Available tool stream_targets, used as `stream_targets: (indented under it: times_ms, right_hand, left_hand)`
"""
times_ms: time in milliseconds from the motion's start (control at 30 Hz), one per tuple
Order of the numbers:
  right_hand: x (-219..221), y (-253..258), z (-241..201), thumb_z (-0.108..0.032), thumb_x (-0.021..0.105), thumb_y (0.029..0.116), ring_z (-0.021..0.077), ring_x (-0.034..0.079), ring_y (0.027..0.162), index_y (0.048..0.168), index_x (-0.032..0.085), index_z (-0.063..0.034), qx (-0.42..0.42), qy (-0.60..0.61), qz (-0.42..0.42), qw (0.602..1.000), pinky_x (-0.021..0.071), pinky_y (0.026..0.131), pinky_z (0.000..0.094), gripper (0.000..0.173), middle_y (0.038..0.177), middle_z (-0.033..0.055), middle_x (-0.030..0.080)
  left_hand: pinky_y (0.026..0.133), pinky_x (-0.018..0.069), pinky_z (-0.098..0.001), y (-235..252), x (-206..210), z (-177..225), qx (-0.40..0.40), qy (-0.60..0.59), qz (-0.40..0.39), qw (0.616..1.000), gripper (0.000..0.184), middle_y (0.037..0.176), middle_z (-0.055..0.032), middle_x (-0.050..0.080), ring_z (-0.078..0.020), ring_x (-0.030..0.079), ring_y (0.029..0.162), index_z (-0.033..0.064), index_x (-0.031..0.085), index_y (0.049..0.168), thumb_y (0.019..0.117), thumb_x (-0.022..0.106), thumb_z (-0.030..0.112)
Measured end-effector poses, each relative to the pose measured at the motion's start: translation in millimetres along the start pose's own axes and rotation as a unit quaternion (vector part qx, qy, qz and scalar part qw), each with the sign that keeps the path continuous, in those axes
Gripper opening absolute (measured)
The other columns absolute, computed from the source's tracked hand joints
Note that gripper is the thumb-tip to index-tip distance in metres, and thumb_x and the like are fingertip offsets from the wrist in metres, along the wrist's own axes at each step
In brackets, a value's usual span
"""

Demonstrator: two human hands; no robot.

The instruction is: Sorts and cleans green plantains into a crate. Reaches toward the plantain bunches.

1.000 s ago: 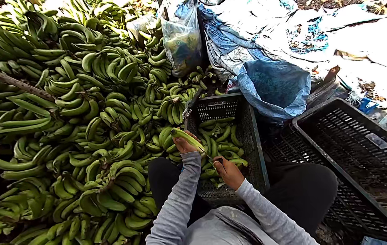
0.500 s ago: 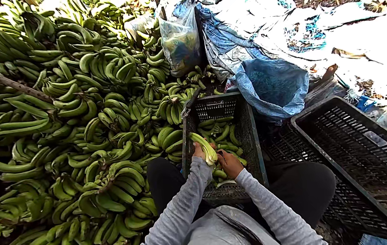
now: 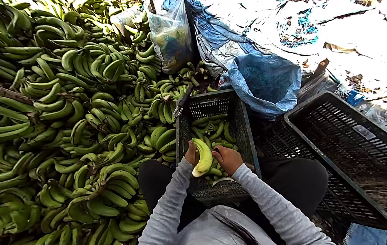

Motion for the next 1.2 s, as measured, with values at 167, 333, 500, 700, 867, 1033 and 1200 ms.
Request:
stream_targets:
  times_ms: [167, 333, 500, 700, 867, 1033, 1200]
  right_hand:
    - [-21.8, 10.5, 24.6, -0.042, 0.038, 0.1113, 0.0485, 0.067, 0.111, 0.129, 0.062, 0.0027, 0.054, -0.015, -0.035, 0.998, 0.0495, 0.092, 0.0656, 0.054, 0.114, 0.0286, 0.07]
    - [-116.3, 11.4, 103.3, -0.034, 0.031, 0.1135, 0.0335, 0.062, 0.073, 0.123, 0.062, 0.0073, 0.139, 0.166, 0.217, 0.952, 0.0513, 0.072, 0.053, 0.053, 0.081, 0.0196, 0.064]
    - [-176.6, -27.4, 153.6, -0.042, 0.028, 0.1126, 0.0009, 0.045, 0.046, 0.118, 0.059, -0.0042, 0.123, 0.401, 0.409, 0.811, 0.0433, 0.045, 0.0187, 0.049, 0.061, -0.0078, 0.049]
    - [-179.6, -29.8, 167.1, -0.031, 0.028, 0.1132, -0.0007, 0.051, 0.047, 0.114, 0.059, -0.0006, 0.121, 0.441, 0.432, 0.777, 0.0461, 0.047, 0.0142, 0.043, 0.06, -0.0086, 0.053]
    - [-181.0, -29.4, 163.4, -0.026, 0.028, 0.1121, 0.001, 0.058, 0.054, 0.122, 0.053, -0.0007, 0.076, 0.489, 0.434, 0.753, 0.0519, 0.052, 0.0152, 0.036, 0.067, -0.008, 0.059]
    - [-176.7, -21.5, 155.3, -0.026, 0.031, 0.1117, 0.0032, 0.062, 0.059, 0.134, 0.042, -0.0011, 0.051, 0.537, 0.415, 0.733, 0.0562, 0.057, 0.0172, 0.035, 0.07, -0.0073, 0.061]
    - [-178.1, -14.0, 150.9, -0.028, 0.034, 0.1115, 0.0055, 0.065, 0.062, 0.134, 0.041, -0.0032, 0.027, 0.554, 0.406, 0.726, 0.0589, 0.06, 0.0196, 0.034, 0.074, -0.0064, 0.063]
  left_hand:
    - [0.08, 0.0559, -0.0189, 2.9, 21.3, 3.7, -0.077, 0.15, -0.323, 0.931, 0.038, 0.088, 0.0109, 0.067, 0.0048, 0.065, 0.079, 0.0013, 0.055, 0.116, 0.0839, 0.067, 0.019]
    - [0.096, 0.053, -0.0328, 41.2, 68.2, -50.0, -0.152, 0.229, -0.286, 0.918, 0.055, 0.115, -0.0167, 0.065, -0.0155, 0.066, 0.103, -0.0106, 0.044, 0.138, 0.0941, 0.066, 0.015]
    - [0.117, 0.0367, -0.0498, 131.5, 135.8, -43.6, -0.223, 0.358, -0.121, 0.899, 0.078, 0.145, -0.0319, 0.049, -0.039, 0.048, 0.138, -0.0107, 0.035, 0.149, 0.0949, 0.074, 0.03]
    - [0.086, 0.0554, -0.0501, 207.0, 180.7, 72.9, -0.178, 0.107, -0.012, 0.978, 0.071, 0.144, -0.0311, 0.048, -0.0406, 0.064, 0.108, 0.0052, 0.024, 0.157, 0.1082, 0.037, 0.054]
    - [0.11, 0.0434, -0.0556, 186.1, 124.1, -113.6, -0.235, 0.489, -0.12, 0.831, 0.054, 0.144, -0.0264, 0.054, -0.041, 0.054, 0.133, 0.0038, 0.049, 0.146, 0.0976, 0.066, 0.02]
    - [0.117, 0.0358, -0.0544, 150.4, 132.4, -260.4, -0.238, 0.534, -0.208, 0.784, 0.066, 0.161, -0.0268, 0.031, -0.0479, 0.036, 0.144, 0.0129, 0.046, 0.153, 0.0928, 0.073, 0.012]
    - [0.117, 0.0361, -0.0511, 147.8, 128.6, -299.0, -0.259, 0.421, -0.153, 0.856, 0.04, 0.149, -0.0301, 0.046, -0.0447, 0.043, 0.14, -0.0024, 0.058, 0.138, 0.1002, 0.062, 0.009]
Point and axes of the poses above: each hand's wrist, its own y-axis towards the middle knuckle, its own x-axis out of the palm, z = x × y, the point moved 4 cm from there along y, towards the middle knuckle
